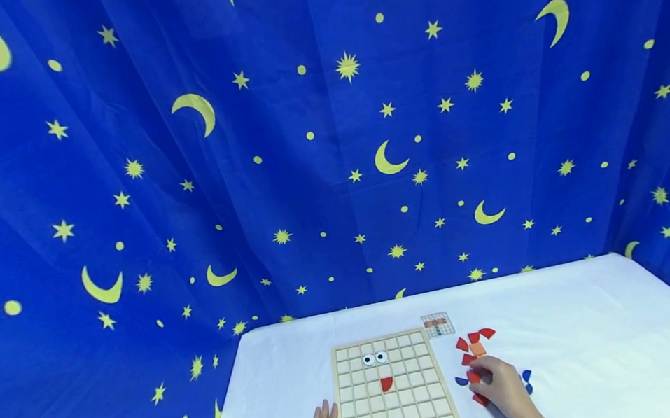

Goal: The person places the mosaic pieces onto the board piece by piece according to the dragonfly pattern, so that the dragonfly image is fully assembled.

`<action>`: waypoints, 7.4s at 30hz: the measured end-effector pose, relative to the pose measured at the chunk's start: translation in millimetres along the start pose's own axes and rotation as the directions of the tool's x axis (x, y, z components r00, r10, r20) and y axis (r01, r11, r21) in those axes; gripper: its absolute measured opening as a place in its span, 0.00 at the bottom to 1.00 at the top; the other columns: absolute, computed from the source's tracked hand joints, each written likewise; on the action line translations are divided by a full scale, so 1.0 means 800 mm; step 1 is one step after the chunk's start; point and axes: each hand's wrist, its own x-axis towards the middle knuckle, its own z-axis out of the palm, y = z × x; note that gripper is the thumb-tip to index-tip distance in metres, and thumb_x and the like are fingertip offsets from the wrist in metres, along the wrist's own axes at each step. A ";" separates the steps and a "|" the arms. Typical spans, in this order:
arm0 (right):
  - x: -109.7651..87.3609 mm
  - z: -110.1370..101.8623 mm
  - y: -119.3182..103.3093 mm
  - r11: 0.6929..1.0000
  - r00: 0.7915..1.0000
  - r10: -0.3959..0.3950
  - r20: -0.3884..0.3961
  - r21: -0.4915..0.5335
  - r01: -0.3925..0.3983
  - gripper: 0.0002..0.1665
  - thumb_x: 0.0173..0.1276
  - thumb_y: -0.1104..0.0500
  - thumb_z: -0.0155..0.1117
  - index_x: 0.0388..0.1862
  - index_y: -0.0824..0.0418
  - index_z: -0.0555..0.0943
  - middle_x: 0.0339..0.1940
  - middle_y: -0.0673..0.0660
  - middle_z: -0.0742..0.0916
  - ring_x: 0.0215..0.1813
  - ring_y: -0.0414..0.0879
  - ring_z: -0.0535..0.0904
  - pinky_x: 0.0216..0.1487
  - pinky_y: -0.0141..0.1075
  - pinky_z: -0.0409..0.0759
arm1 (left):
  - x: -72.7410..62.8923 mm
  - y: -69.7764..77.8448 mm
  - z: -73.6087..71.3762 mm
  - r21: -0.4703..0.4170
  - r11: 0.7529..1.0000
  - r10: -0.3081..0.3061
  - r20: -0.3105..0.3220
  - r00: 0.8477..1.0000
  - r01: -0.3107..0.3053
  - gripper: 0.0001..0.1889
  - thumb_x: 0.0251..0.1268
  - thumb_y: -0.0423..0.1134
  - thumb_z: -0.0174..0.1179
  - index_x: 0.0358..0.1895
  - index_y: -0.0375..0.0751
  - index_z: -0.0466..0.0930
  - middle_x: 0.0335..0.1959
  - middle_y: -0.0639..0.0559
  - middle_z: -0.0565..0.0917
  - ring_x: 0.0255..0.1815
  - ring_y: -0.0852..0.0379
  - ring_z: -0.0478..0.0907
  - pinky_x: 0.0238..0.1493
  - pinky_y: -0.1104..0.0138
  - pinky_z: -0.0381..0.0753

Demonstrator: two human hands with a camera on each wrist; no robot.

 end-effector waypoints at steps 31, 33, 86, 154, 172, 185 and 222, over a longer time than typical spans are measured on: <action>0.007 -0.011 -0.018 0.993 1.000 -0.002 -0.014 0.121 0.004 0.19 0.47 0.67 0.75 0.41 0.68 0.85 0.36 0.58 0.88 0.38 0.47 0.85 0.39 0.33 0.85 | 0.001 -0.003 0.005 0.028 0.999 0.017 -0.038 0.999 -0.016 0.55 0.46 0.60 0.70 0.69 0.23 0.56 0.70 0.20 0.54 0.71 0.21 0.48 0.64 0.29 0.48; 0.009 -0.006 -0.027 0.991 0.999 -0.030 -0.034 0.130 0.034 0.19 0.47 0.68 0.76 0.41 0.68 0.85 0.36 0.57 0.88 0.38 0.47 0.85 0.40 0.33 0.85 | 0.002 -0.003 0.005 0.028 1.000 0.016 -0.034 0.999 -0.015 0.55 0.46 0.60 0.70 0.69 0.23 0.56 0.70 0.20 0.54 0.71 0.21 0.47 0.65 0.29 0.48; 0.025 0.112 -0.136 0.922 0.945 -0.306 0.110 0.281 0.266 0.19 0.45 0.69 0.75 0.40 0.67 0.84 0.34 0.56 0.87 0.34 0.43 0.83 0.39 0.28 0.83 | -0.011 0.011 0.002 0.071 0.997 0.028 -0.094 0.995 -0.021 0.53 0.44 0.56 0.72 0.69 0.26 0.58 0.72 0.27 0.58 0.72 0.26 0.52 0.68 0.34 0.50; 0.029 0.130 -0.137 0.957 0.924 -0.262 0.278 0.200 0.212 0.18 0.51 0.60 0.73 0.43 0.57 0.84 0.43 0.55 0.87 0.48 0.51 0.83 0.52 0.48 0.81 | -0.005 0.012 0.005 0.085 0.996 0.010 -0.083 0.997 -0.003 0.53 0.43 0.56 0.72 0.70 0.27 0.58 0.72 0.27 0.57 0.72 0.27 0.51 0.69 0.34 0.51; 0.032 0.113 -0.124 0.903 0.932 -0.328 0.152 0.339 0.263 0.13 0.53 0.70 0.69 0.40 0.68 0.83 0.37 0.58 0.88 0.39 0.48 0.86 0.42 0.32 0.84 | -0.006 0.009 0.002 0.016 1.000 0.006 -0.056 0.998 -0.005 0.54 0.45 0.56 0.72 0.70 0.26 0.56 0.72 0.26 0.55 0.73 0.25 0.48 0.69 0.33 0.47; 0.031 0.075 -0.102 0.929 0.964 -0.266 0.016 0.269 0.253 0.13 0.50 0.71 0.71 0.37 0.65 0.85 0.33 0.54 0.88 0.37 0.47 0.84 0.40 0.32 0.84 | -0.004 0.005 0.000 0.002 1.000 0.007 -0.060 0.998 -0.007 0.55 0.42 0.57 0.72 0.69 0.25 0.57 0.72 0.25 0.55 0.72 0.26 0.49 0.67 0.32 0.48; -0.020 -0.014 -0.014 0.994 0.999 0.022 0.026 0.105 -0.025 0.17 0.47 0.72 0.71 0.38 0.65 0.85 0.35 0.54 0.89 0.39 0.47 0.85 0.41 0.34 0.83 | 0.003 -0.006 0.004 -0.009 1.000 -0.008 -0.017 1.000 0.008 0.57 0.44 0.61 0.70 0.70 0.25 0.55 0.71 0.22 0.53 0.72 0.23 0.46 0.66 0.31 0.47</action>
